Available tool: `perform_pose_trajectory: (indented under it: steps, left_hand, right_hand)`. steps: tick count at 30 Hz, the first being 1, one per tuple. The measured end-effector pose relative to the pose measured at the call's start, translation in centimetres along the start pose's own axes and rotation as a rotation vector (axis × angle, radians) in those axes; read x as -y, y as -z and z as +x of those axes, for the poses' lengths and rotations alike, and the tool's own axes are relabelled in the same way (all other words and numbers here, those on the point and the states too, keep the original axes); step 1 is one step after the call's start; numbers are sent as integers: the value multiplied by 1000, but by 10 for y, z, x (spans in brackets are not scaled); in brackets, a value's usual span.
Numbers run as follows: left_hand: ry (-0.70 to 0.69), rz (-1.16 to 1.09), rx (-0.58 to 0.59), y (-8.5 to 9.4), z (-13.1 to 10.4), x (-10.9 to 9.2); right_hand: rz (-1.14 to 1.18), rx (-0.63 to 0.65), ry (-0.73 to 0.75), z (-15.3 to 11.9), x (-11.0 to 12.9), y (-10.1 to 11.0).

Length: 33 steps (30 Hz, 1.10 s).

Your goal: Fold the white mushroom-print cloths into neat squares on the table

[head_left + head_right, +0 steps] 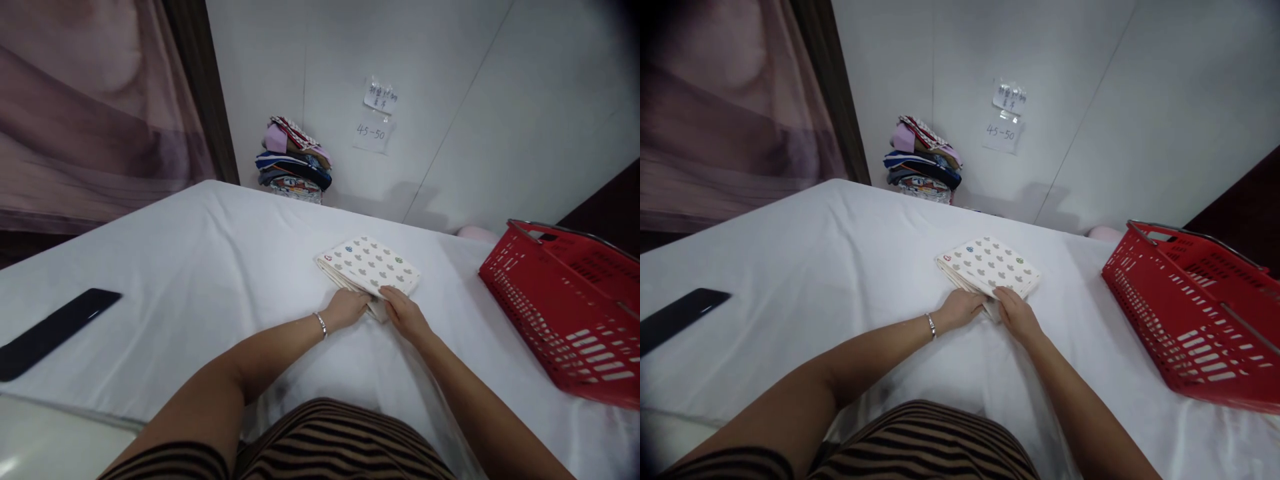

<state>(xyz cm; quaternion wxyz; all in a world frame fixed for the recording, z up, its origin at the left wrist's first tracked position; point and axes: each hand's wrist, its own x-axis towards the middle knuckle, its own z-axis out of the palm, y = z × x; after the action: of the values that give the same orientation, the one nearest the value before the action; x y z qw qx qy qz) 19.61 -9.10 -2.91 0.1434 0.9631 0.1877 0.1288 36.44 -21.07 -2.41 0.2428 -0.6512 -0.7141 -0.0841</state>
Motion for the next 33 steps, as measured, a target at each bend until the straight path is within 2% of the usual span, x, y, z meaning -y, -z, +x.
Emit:
perform_pose_trajectory:
  steps: [3,7,9,13,18,22,26,30,33]
  left_hand:
    - [-47,79,31,-2,3,-2]
    - [-64,81,-18,-3,1,0]
    - [-74,69,-38,-4,0,2]
    - [-70,45,-48,-7,0,3]
    - [-44,16,-56,-8,0,3]
    - [-51,-54,-78,-7,-1,4]
    - [-55,-66,-80,-8,-2,2]
    - [-76,-108,-97,-7,-5,4]
    - [30,-147,-200,-3,-4,16]
  right_hand:
    - [-40,-16,75,-4,-6,-5]
    - [-30,-53,199,-11,-11,-15]
    - [-4,-77,249,-14,-9,-16]
    - [32,-34,299,-19,-2,-15]
    - [-17,-70,256,-19,-4,-20]
    - [0,-55,181,-16,-13,-21]
    - [47,-33,180,-15,-16,-17]
    - [146,6,36,-16,-10,-10]
    - [200,24,-62,-16,-6,-9]
